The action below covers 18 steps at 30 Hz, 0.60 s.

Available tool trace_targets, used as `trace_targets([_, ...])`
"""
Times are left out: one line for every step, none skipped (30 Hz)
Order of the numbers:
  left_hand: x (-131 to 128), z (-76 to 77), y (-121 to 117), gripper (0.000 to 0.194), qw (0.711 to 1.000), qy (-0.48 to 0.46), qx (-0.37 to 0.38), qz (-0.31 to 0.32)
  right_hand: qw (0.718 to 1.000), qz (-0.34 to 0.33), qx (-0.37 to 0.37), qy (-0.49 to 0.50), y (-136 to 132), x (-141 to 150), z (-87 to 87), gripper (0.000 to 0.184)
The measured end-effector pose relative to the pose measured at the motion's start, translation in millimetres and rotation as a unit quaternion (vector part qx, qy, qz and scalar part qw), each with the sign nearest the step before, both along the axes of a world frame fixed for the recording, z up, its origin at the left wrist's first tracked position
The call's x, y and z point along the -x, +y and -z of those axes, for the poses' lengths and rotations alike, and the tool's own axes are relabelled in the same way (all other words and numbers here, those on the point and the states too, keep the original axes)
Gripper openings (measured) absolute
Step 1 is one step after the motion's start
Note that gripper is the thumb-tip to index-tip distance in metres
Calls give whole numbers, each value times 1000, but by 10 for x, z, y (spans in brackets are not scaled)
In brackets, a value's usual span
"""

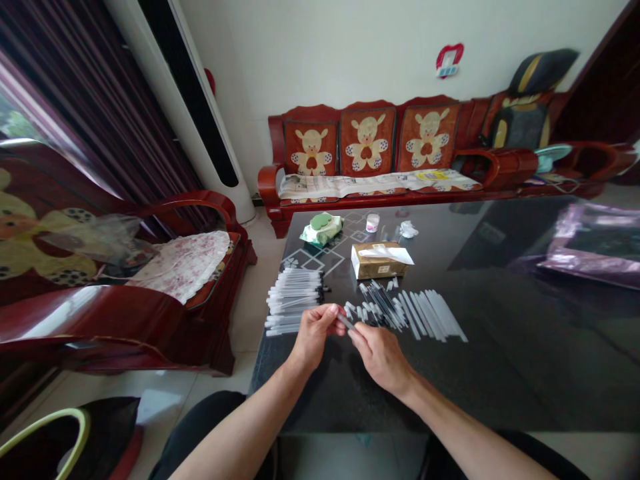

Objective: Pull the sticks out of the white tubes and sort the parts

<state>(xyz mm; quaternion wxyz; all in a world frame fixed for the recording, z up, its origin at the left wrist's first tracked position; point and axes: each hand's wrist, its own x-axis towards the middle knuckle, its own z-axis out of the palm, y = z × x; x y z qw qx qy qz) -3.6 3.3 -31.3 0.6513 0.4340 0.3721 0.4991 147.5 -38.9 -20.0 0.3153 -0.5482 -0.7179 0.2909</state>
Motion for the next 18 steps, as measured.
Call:
trace_targets([-15, 17, -5, 34, 1000, -1, 4, -11, 997, 19, -35, -62, 10, 8, 16, 36])
trace_targets([-24, 30, -8, 34, 1000, -1, 5, -23, 992, 36, -54, -106, 18, 16, 33, 35])
trace_targets([-25, 38, -9, 34, 999, -2, 6, -33, 988, 48, -62, -130, 22, 22, 50, 35])
trace_targets([-16, 38, -7, 34, 999, -2, 5, -40, 987, 56, -64, -134, 22, 28, 64, 35])
trace_targets([1, 31, -3, 34, 999, -2, 3, -40, 990, 59, -58, -117, 18, 32, 74, 36])
trace_targets([26, 15, 3, 34, 1000, 1, -2, -29, 995, 55, -39, -79, 10, 34, 80, 37])
trace_targets([54, -7, 8, 34, 1000, 6, -8, -8, 999, 41, -1, -24, -2, 33, 81, 39])
trace_targets([84, -33, 12, 35, 1000, 12, -16, 17, 997, 18, 56, 46, -16, 29, 79, 42])
trace_targets([110, -60, 13, 35, 999, 19, -23, 43, 985, -15, 126, 121, -32, 22, 73, 46])
trace_targets([128, -84, 12, 36, 997, 25, -29, 63, 960, -52, 198, 192, -46, 13, 64, 51])
trace_targets([138, -101, 7, 36, 996, 29, -33, 76, 928, -85, 260, 252, -57, 2, 54, 55])
trace_targets([138, -109, 2, 37, 996, 30, -34, 79, 899, -110, 304, 294, -63, -9, 42, 57])
trace_targets([131, -108, 0, 37, 996, 29, -32, 75, 882, -123, 324, 318, -64, -18, 31, 56])
trace_targets([121, -97, 2, 37, 997, 26, -28, 67, 883, -121, 320, 321, -61, -26, 21, 54])
trace_targets([112, -80, 12, 37, 998, 22, -23, 55, 900, -109, 295, 300, -57, -30, 13, 51])
trace_targets([110, -60, 33, 37, 999, 16, -17, 34, 930, -87, 247, 257, -53, -30, 10, 48])
trace_targets([116, -41, 62, 36, 1000, 8, -10, 4, 962, -61, 183, 192, -52, -26, 12, 46])
trace_targets([131, -25, 98, 36, 1000, 1, -4, -26, 987, -35, 112, 113, -57, -18, 21, 43])
